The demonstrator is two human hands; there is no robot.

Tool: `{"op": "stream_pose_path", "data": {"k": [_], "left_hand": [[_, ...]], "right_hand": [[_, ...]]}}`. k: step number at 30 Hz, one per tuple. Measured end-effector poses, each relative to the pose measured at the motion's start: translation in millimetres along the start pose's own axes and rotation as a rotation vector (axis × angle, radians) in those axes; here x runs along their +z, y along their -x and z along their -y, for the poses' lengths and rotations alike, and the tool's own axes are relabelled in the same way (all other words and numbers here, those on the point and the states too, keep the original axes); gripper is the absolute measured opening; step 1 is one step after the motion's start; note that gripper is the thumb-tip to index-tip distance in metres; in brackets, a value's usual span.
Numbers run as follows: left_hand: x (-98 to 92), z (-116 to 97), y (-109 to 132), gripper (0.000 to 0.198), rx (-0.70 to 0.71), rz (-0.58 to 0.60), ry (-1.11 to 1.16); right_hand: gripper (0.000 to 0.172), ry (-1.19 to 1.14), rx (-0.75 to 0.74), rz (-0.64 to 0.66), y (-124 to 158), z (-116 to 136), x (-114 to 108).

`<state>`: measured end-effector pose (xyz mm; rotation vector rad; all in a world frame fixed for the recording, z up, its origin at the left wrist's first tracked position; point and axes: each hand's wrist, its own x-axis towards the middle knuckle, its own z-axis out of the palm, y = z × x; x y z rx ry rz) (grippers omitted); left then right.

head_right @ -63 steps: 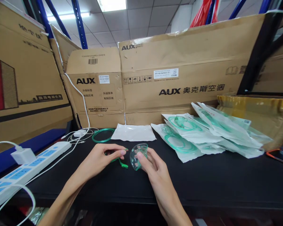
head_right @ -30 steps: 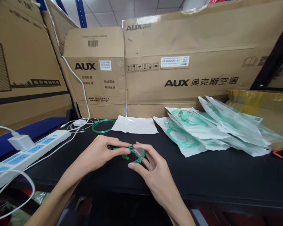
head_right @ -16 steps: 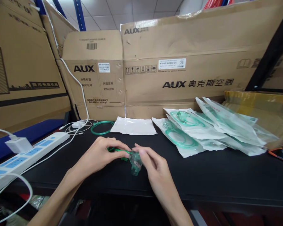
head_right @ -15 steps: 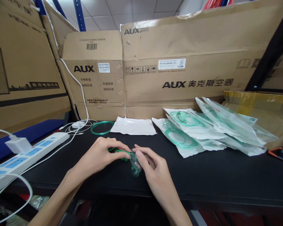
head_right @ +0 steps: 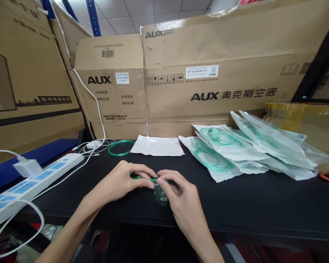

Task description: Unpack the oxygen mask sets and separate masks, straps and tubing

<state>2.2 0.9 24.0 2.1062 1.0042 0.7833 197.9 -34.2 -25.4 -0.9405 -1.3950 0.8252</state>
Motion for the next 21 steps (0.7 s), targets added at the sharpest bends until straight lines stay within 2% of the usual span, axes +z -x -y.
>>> {"op": "stream_pose_path", "data": {"k": [5, 10, 14, 21], "left_hand": [[-0.6, -2.0, 0.6, 0.026, -0.056, 0.096, 0.062], [8.8, -10.4, -1.1, 0.025, -0.043, 0.018, 0.086], [13.1, -14.8, 0.3, 0.014, 0.018, -0.017, 0.064], [3.2, -11.6, 2.3, 0.017, 0.052, -0.059, 0.028]], "right_hand": [[0.013, 0.099, -0.066, -0.044, 4.6, -1.8, 3.4], [0.01, 0.229, -0.183, -0.038, 6.7, -8.3, 6.1], [0.01, 0.275, -0.209, -0.04, 7.2, -12.0, 5.7], [0.009, 0.311, -0.238, -0.142, 9.5, -7.7, 6.0]]}}
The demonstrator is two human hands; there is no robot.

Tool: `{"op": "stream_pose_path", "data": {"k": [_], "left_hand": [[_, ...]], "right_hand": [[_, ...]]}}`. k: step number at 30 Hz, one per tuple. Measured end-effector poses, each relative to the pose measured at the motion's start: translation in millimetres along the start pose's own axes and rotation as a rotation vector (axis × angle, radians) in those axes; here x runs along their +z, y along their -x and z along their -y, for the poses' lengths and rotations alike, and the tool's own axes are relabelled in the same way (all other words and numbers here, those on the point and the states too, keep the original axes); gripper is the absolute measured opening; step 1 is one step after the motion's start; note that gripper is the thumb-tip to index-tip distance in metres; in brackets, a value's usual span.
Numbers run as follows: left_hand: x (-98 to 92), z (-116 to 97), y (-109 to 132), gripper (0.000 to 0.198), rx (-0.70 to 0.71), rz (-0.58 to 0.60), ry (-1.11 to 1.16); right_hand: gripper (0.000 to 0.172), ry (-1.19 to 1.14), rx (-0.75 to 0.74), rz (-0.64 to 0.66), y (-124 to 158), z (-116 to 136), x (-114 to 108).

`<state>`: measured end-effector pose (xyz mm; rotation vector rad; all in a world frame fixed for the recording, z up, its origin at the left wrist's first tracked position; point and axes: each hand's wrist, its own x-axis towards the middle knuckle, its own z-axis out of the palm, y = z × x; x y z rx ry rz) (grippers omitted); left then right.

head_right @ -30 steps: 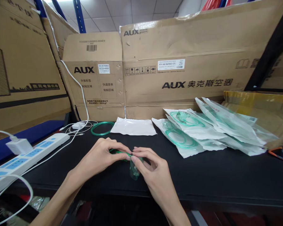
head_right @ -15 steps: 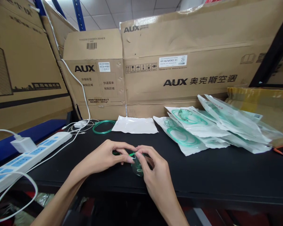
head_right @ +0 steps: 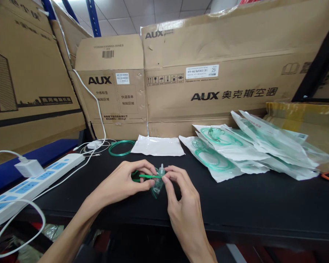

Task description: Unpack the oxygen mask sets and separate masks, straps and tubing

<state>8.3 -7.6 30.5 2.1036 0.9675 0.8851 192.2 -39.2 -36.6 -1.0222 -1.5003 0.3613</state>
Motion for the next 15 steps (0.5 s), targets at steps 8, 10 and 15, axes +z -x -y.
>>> {"op": "stream_pose_path", "data": {"k": [8, 10, 15], "left_hand": [[-0.3, -1.5, 0.4, 0.008, 0.01, -0.04, -0.116], [0.0, -2.0, 0.7, 0.007, 0.022, -0.03, -0.136], [0.5, -1.9, 1.6, 0.005, 0.055, -0.011, -0.188]], "right_hand": [[0.012, -0.009, 0.045, 0.021, -0.3, 8.0, -0.1], [0.011, -0.053, 0.08, 0.064, -0.7, 7.3, 0.0], [0.01, -0.054, 0.059, 0.14, -2.1, 2.5, 0.1]]}}
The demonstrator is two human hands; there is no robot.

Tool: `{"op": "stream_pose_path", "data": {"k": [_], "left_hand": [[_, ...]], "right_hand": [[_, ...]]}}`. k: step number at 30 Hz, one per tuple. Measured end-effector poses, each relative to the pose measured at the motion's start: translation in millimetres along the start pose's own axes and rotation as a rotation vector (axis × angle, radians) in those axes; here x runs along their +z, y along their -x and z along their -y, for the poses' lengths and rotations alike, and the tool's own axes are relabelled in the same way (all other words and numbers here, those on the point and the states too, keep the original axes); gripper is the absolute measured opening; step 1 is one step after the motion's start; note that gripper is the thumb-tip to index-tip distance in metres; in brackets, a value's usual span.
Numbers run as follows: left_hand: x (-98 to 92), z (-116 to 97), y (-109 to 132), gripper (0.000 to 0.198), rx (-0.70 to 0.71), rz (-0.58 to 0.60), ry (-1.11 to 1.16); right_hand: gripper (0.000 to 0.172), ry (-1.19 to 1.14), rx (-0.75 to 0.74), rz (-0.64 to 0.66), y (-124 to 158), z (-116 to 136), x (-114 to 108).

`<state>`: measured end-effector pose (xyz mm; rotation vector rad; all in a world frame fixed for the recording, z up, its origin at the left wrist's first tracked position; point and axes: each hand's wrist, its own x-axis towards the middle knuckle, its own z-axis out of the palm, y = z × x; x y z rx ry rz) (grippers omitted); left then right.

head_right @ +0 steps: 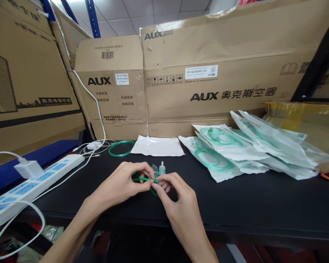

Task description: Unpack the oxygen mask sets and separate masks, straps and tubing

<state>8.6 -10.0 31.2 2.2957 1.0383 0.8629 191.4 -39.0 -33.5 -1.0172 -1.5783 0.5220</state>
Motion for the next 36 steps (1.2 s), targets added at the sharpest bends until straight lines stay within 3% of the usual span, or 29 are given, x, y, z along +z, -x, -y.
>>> {"op": "stream_pose_path", "data": {"k": [5, 11, 23, 26, 29, 30, 34, 36], "left_hand": [[2.1, 1.2, -0.1, 0.006, 0.035, -0.011, -0.028], [-4.1, 9.4, -1.0, 0.01, 0.041, -0.057, -0.005], [-17.5, 18.0, 1.3, 0.011, 0.023, -0.084, -0.042], [-16.2, 15.1, 0.8, 0.012, 0.014, -0.053, 0.033], [-15.8, 10.6, -0.2, 0.012, -0.019, -0.024, 0.141], [-15.7, 9.4, -0.7, 0.013, -0.034, -0.023, 0.168], [-12.6, 8.9, -2.9, 0.02, -0.062, 0.011, 0.27], [-9.2, 11.4, -4.1, 0.021, -0.051, 0.041, 0.339]], "right_hand": [[0.015, 0.049, -0.007, -0.019, 0.0, 2.9, -1.9], [0.014, -0.003, 0.066, -0.202, 0.0, 7.1, -2.2], [0.022, -0.055, 0.178, -0.404, 1.2, -2.0, -6.1], [0.023, -0.072, 0.145, -0.345, -0.2, -0.5, -5.0], [0.018, -0.132, 0.053, -0.173, -1.6, 3.1, -2.4], [0.021, -0.134, 0.029, -0.116, -1.9, 4.0, -1.5], [0.063, -0.011, -0.006, 0.075, -1.5, 4.1, 1.2], [0.061, 0.021, -0.016, 0.112, -1.3, 2.9, 1.7]]}}
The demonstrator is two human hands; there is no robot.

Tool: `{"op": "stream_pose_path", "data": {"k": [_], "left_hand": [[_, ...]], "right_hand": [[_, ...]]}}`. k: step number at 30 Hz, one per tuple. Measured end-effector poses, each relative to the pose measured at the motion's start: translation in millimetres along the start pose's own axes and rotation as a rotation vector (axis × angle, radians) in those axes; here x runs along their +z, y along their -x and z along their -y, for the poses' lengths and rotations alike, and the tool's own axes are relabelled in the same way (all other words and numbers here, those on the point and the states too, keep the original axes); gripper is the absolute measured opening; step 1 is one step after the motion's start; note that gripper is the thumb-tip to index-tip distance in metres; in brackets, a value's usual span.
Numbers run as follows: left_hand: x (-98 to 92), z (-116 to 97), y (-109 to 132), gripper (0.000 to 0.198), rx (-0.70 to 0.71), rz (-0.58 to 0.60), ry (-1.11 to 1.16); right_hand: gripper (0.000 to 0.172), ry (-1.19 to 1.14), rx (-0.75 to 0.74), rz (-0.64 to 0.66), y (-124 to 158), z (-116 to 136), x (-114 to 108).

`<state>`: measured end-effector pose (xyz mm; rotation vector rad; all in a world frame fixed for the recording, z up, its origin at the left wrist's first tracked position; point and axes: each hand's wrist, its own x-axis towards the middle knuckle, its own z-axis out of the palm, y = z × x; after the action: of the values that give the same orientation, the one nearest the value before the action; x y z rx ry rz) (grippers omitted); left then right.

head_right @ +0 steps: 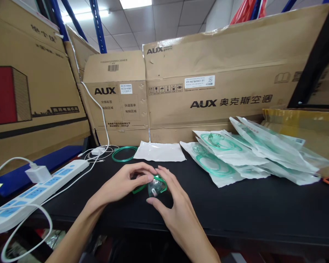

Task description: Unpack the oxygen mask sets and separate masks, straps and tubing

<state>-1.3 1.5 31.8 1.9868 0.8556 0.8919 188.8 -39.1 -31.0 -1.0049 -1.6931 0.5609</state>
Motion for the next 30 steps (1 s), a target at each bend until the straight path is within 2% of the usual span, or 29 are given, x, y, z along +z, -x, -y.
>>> {"op": "stream_pose_path", "data": {"k": [3, 7, 10, 13, 17, 24, 28, 30], "left_hand": [[0.7, 6.7, -1.3, 0.029, -0.013, 0.041, 0.076], [-8.0, 15.1, 0.0, 0.045, -0.08, 0.054, -0.032], [-16.8, 20.2, 1.6, 0.042, -0.108, 0.052, -0.108], [-23.2, 22.9, 2.0, 0.039, -0.133, 0.074, -0.119], [-29.1, 23.8, 1.8, 0.041, -0.138, 0.113, -0.085], [-29.0, 31.3, -1.1, 0.035, -0.116, -0.129, -0.366], [-18.6, 34.8, -4.3, 0.03, -0.047, -0.211, -0.503], [-12.0, 37.9, -5.0, 0.029, 0.006, -0.198, -0.542]], "right_hand": [[0.052, -0.056, 0.042, -0.028, -1.2, 0.5, -0.2], [0.052, -0.204, 0.184, -0.146, -6.1, 5.2, -3.7], [0.055, -0.254, 0.267, -0.211, -9.7, 6.6, -10.2], [0.059, -0.171, 0.341, -0.229, -11.9, 4.6, -20.4], [0.06, -0.051, 0.358, -0.159, -13.5, 0.9, -33.4], [0.052, -0.015, 0.294, -0.003, -6.5, -1.8, -38.0], [0.039, 0.047, 0.169, 0.059, -2.4, -1.9, -38.9], [0.037, 0.095, 0.131, 0.09, -0.8, -1.2, -39.6]]}}
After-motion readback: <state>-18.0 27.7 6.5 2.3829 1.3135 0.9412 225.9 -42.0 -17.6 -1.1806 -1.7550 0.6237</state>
